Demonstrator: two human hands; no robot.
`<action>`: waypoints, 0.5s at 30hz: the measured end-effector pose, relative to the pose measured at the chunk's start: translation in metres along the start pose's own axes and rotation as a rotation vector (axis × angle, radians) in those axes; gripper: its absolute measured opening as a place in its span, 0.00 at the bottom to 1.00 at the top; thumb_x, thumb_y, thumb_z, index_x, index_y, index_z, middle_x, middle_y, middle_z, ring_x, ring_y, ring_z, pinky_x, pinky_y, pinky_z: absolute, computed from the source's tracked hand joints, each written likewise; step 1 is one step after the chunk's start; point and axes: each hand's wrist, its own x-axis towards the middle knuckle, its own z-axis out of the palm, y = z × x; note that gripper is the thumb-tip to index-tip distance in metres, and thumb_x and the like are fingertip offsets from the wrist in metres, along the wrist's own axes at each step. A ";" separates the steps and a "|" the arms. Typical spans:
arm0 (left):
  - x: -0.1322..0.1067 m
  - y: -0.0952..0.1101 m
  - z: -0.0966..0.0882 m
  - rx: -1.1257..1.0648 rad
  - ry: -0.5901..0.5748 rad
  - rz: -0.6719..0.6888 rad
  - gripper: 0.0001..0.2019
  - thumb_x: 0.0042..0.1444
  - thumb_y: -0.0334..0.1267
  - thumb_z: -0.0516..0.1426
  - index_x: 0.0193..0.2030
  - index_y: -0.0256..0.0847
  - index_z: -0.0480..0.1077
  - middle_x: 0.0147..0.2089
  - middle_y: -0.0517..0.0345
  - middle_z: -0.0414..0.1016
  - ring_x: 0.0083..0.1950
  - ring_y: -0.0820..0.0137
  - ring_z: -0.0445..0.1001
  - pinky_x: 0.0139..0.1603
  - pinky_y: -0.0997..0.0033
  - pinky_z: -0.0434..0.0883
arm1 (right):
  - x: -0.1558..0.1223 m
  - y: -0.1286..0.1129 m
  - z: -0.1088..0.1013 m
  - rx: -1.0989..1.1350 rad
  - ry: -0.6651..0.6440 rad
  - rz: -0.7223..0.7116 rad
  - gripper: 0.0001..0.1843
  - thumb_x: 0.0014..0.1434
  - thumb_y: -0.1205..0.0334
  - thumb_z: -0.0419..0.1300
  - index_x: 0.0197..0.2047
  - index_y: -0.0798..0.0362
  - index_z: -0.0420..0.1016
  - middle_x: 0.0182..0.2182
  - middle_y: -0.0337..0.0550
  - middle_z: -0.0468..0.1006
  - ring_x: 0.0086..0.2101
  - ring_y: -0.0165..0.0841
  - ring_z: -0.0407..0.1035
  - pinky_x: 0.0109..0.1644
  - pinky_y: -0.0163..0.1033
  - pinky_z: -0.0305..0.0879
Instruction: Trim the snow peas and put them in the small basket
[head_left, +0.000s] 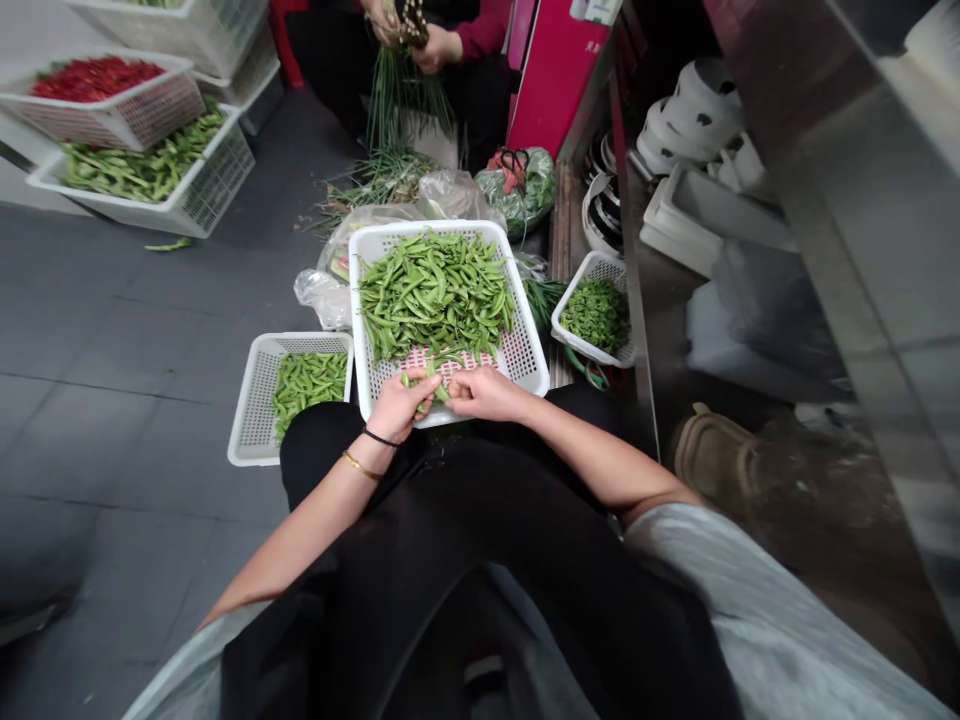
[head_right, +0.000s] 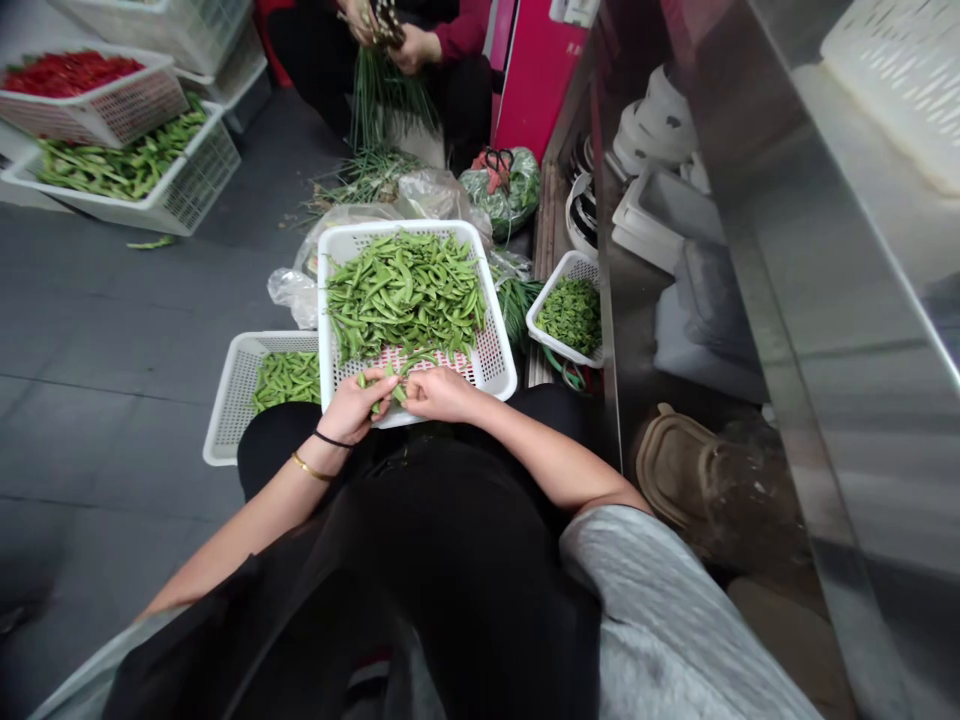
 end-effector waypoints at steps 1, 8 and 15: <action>0.000 0.000 0.000 -0.052 -0.010 0.000 0.19 0.34 0.41 0.70 0.26 0.35 0.66 0.15 0.66 0.64 0.13 0.81 0.58 0.11 0.82 0.51 | -0.002 -0.002 0.004 -0.035 0.062 -0.042 0.07 0.54 0.62 0.59 0.28 0.55 0.69 0.21 0.35 0.70 0.24 0.24 0.62 0.31 0.30 0.55; -0.004 0.004 -0.006 -0.228 -0.285 -0.118 0.16 0.41 0.41 0.68 0.27 0.34 0.66 0.14 0.68 0.59 0.12 0.84 0.53 0.11 0.84 0.48 | -0.011 -0.001 0.018 -0.020 0.233 -0.358 0.13 0.65 0.58 0.49 0.32 0.55 0.66 0.28 0.42 0.72 0.29 0.29 0.65 0.36 0.33 0.59; -0.018 0.007 -0.011 0.044 -0.258 -0.037 0.15 0.42 0.39 0.68 0.33 0.34 0.72 0.13 0.68 0.60 0.13 0.81 0.57 0.12 0.82 0.50 | -0.006 -0.010 -0.020 0.244 -0.070 -0.104 0.14 0.65 0.54 0.50 0.35 0.55 0.68 0.24 0.35 0.71 0.22 0.24 0.64 0.30 0.30 0.58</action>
